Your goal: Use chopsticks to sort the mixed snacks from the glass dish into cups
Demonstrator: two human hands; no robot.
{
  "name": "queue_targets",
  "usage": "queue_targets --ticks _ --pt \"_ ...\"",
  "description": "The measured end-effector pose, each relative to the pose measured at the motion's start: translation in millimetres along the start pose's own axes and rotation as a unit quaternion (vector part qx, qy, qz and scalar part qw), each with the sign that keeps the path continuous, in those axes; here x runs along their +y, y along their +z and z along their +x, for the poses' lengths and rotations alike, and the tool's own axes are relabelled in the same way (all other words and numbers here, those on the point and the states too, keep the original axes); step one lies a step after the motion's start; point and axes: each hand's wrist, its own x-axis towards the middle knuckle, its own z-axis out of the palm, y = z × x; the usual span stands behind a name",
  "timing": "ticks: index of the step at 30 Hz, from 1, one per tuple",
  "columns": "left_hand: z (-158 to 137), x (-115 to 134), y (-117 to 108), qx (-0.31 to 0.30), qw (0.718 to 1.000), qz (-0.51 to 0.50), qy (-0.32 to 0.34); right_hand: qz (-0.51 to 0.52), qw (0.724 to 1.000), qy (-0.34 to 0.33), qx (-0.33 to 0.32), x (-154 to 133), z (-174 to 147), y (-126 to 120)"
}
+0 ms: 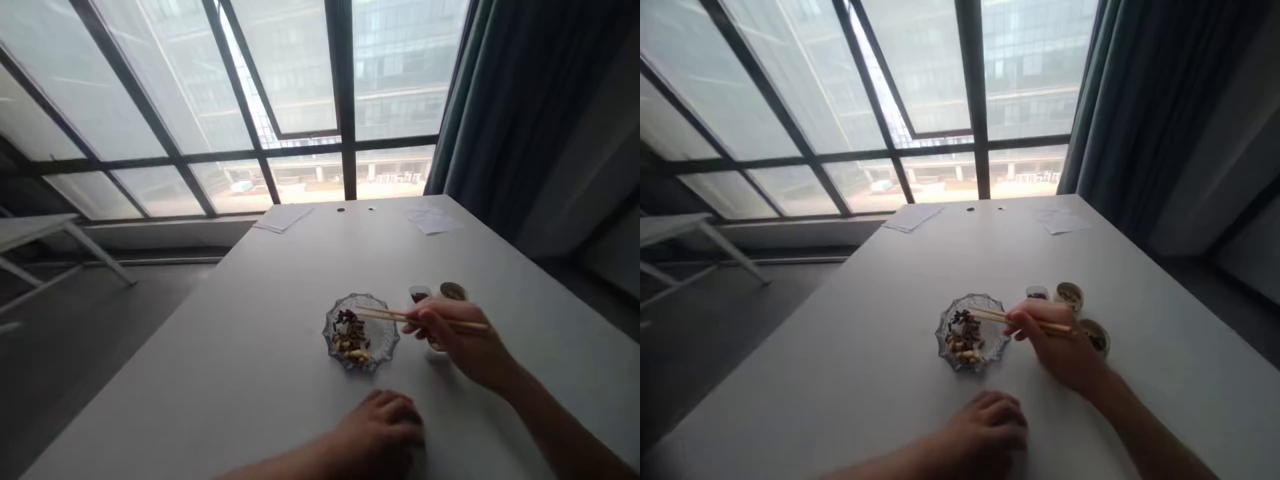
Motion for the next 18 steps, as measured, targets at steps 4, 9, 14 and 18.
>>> queue_targets --ticks 4,9,14,18 --pt "3.4 3.5 -4.2 -0.027 1.0 -0.002 -0.01 -0.031 0.998 -0.019 -0.046 15.2 2.5 33.6" --pt "4.2 6.0 -9.9 -0.036 0.999 -0.002 -0.001 -0.031 0.996 -0.044 -0.077 22.6 2.6 46.4" --pt "4.1 4.4 -10.1 -0.038 0.999 0.002 0.0 -0.02 0.995 -0.051 -0.081 26.1 6.3 42.1" --pt "4.3 3.9 -10.3 -0.043 0.999 -0.002 -0.007 -0.02 0.995 -0.057 -0.083 29.1 7.1 42.0"
